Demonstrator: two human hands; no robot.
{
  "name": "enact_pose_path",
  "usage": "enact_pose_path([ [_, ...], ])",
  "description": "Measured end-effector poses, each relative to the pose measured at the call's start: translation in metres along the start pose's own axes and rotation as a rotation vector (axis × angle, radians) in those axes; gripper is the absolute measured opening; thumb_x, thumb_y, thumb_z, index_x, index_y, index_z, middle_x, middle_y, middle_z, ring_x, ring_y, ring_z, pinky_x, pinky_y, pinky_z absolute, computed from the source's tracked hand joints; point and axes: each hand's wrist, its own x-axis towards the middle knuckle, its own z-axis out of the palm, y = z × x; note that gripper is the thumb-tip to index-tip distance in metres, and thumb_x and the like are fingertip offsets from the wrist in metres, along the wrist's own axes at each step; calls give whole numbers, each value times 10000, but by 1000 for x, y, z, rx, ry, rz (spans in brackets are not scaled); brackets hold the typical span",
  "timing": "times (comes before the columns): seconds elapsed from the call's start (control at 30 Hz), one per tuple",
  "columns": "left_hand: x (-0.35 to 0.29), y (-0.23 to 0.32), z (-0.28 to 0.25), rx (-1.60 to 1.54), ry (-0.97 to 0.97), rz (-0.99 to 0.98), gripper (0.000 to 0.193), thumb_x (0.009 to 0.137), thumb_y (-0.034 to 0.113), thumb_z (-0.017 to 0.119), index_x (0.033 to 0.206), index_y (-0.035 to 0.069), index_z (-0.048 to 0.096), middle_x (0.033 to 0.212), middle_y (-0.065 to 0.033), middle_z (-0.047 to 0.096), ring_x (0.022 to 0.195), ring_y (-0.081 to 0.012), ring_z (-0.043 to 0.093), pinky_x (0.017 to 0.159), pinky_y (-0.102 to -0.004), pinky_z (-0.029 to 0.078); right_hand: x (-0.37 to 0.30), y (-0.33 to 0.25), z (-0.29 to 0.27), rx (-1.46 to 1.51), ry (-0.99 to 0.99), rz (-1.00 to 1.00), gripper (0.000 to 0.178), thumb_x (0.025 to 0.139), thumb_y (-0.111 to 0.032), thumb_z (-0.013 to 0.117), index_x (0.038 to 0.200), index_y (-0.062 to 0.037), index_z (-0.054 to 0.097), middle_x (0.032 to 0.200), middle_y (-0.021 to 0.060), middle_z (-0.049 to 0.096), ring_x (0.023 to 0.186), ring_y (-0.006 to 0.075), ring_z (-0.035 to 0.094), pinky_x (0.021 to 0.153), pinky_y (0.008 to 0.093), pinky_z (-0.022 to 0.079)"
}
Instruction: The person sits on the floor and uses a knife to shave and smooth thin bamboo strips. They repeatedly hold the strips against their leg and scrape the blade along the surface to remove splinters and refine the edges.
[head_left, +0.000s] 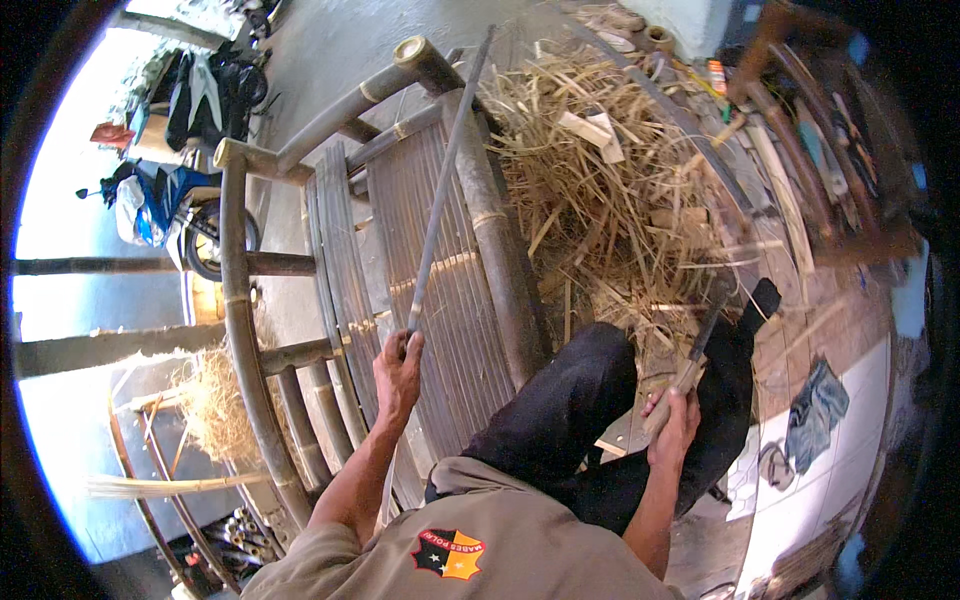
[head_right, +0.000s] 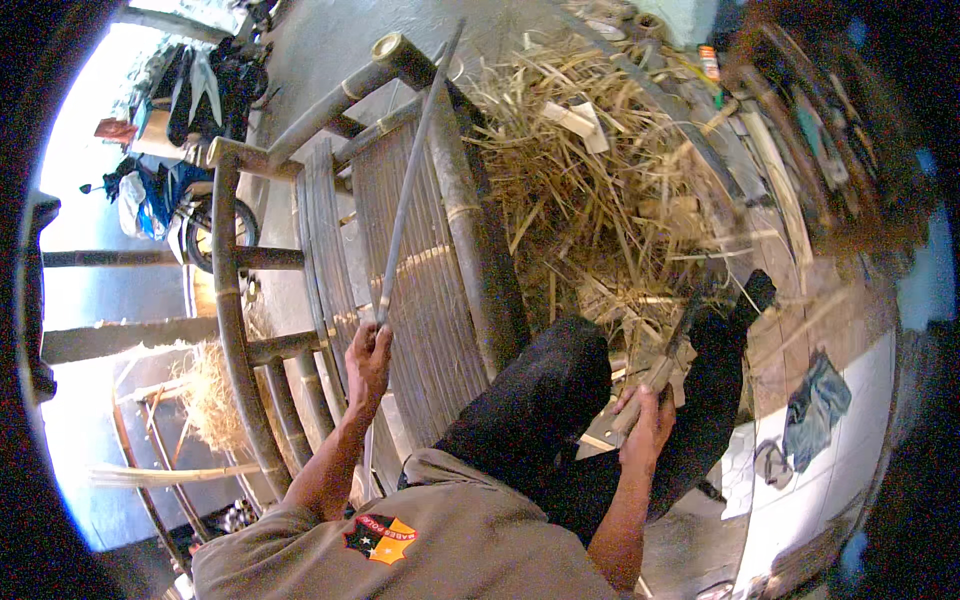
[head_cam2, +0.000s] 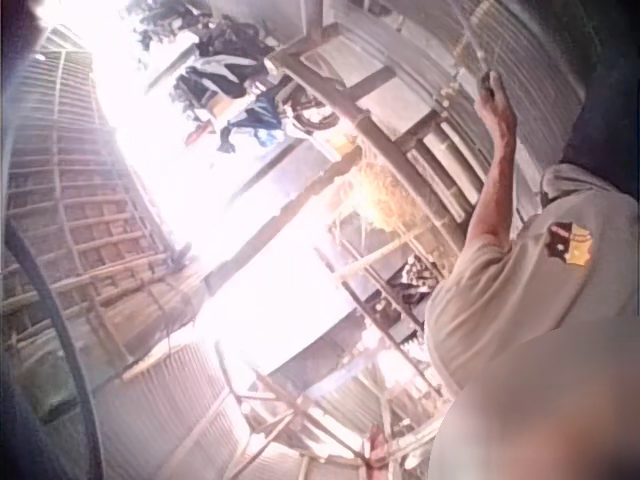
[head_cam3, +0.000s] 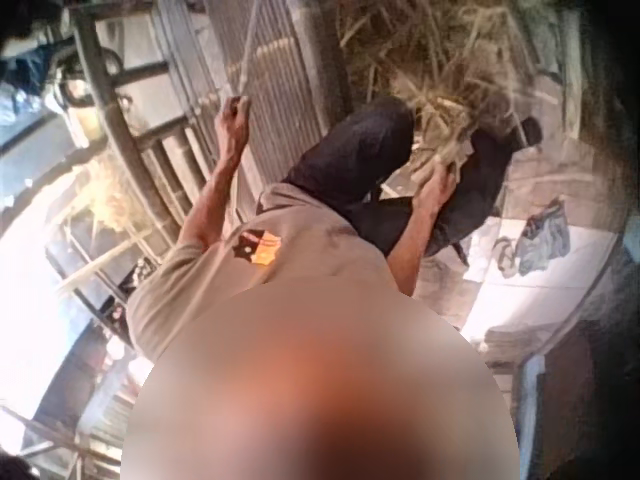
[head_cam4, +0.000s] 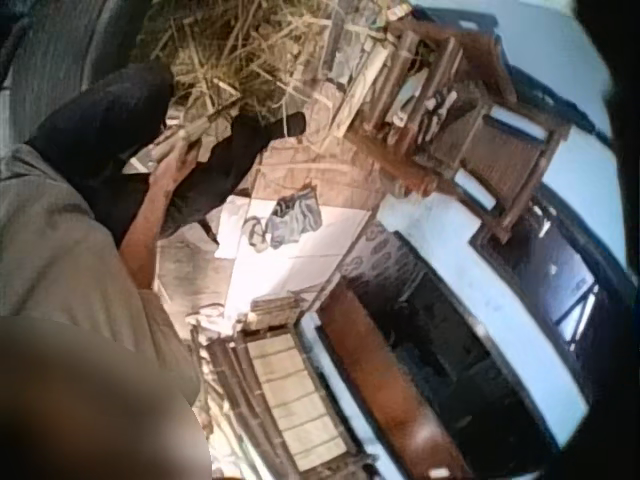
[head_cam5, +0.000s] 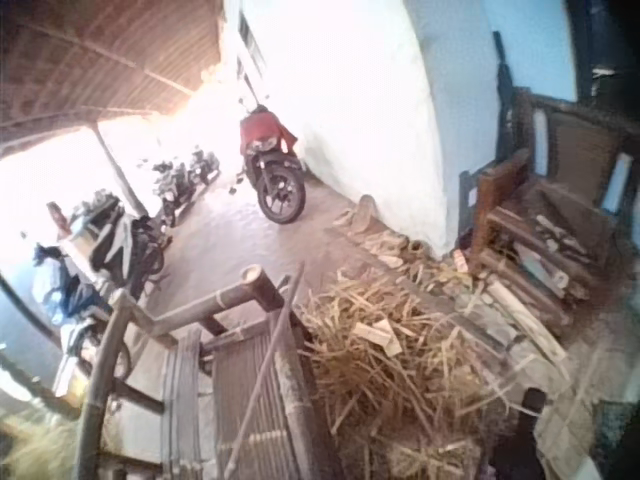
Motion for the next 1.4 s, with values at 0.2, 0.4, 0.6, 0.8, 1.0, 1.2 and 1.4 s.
enact_pose_path([
  [0.2, 15, 44, 7, -451, -179, 185, 210, 973, 259, 573, 970, 50, 596, 626, 44, 471, 544, -47, 429, 480, -233, 341, -12, 60, -62, -629, 239, -464, 320, 872, -194, 609, 1103, 22, 564, 930, 114, 625, 839, 230, 603, 763, 358, 486],
  [0.4, 28, 142, -55, -504, -76, 534, 340, 997, 322, 502, 978, 19, 655, 609, 32, 473, 512, -60, 415, 459, -243, 317, -41, 75, -111, -477, 244, -496, 398, 863, -216, 629, 1163, 33, 546, 937, 120, 626, 857, 194, 593, 762, 358, 487],
  [0.6, -11, 308, -128, -432, -51, 891, 472, 983, 455, 467, 967, 40, 692, 575, 19, 443, 473, -61, 367, 442, -258, 290, -51, 69, -106, 6, 175, -512, 399, 882, -185, 633, 1207, 8, 506, 991, 97, 610, 877, 187, 587, 752, 350, 490],
  [0.8, -89, 424, -121, -209, 230, 1481, 410, 963, 430, 510, 986, 61, 688, 612, -69, 536, 553, -138, 499, 536, -318, 407, -54, 62, -106, -252, 349, -800, 408, 844, -153, 670, 1172, 20, 499, 959, 127, 623, 846, 229, 610, 738, 355, 494],
  [1.0, -144, 396, -48, 106, 85, 1451, 401, 933, 462, 555, 1026, 95, 689, 691, -158, 660, 652, -335, 660, 606, -417, 487, -63, 60, -110, -29, 243, -483, 365, 848, -201, 659, 1103, 31, 542, 829, 117, 599, 773, 220, 601, 713, 367, 498],
  [1.2, -114, 326, -18, 403, 126, 1345, 433, 906, 495, 549, 1033, 107, 694, 868, -184, 691, 805, -399, 664, 701, -481, 506, -50, 66, -114, -619, 346, -295, 441, 852, -305, 598, 1096, 62, 575, 928, 286, 636, 844, 389, 652, 698, 475, 521],
  [1.4, -61, 258, 4, 371, 74, 1139, 351, 909, 401, 583, 1046, 93, 681, 953, -176, 680, 866, -400, 646, 739, -477, 494, 16, 82, -104, -1109, 92, -273, 514, 923, -409, 514, 1151, 48, 573, 883, 211, 658, 773, 339, 668, 728, 481, 539],
])
